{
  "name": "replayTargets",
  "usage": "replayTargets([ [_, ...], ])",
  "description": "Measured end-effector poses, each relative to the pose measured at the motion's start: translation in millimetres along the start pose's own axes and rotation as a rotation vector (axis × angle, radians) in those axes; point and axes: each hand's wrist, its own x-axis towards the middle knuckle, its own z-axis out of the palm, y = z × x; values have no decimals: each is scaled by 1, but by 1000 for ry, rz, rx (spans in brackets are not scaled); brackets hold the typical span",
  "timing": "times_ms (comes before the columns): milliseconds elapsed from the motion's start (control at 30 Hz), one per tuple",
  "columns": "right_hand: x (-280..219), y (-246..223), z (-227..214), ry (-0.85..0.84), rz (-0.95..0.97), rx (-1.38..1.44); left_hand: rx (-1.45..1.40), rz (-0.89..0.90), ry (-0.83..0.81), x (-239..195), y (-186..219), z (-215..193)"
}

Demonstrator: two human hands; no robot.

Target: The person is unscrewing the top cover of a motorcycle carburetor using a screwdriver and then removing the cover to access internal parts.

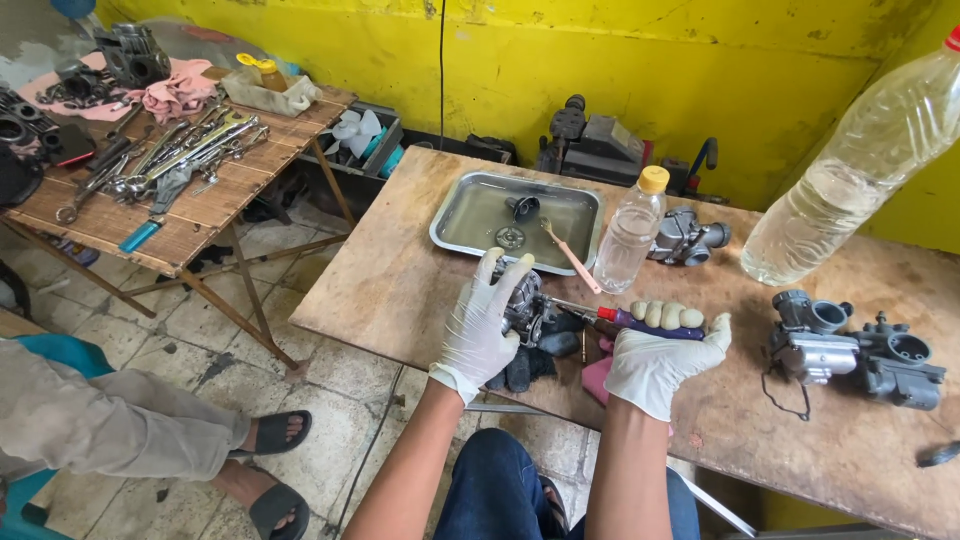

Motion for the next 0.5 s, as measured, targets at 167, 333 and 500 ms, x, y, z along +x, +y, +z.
replayTargets([
  [167, -2, 1, 6, 24, -13, -31, -41, 23, 23, 0, 3, -7],
  [333, 0, 0, 2, 0, 28, -69, -86, 40, 25, 2, -4, -1],
  [500, -7, 0, 13, -35, 26, -67, -146, 35, 18, 8, -10, 3],
])
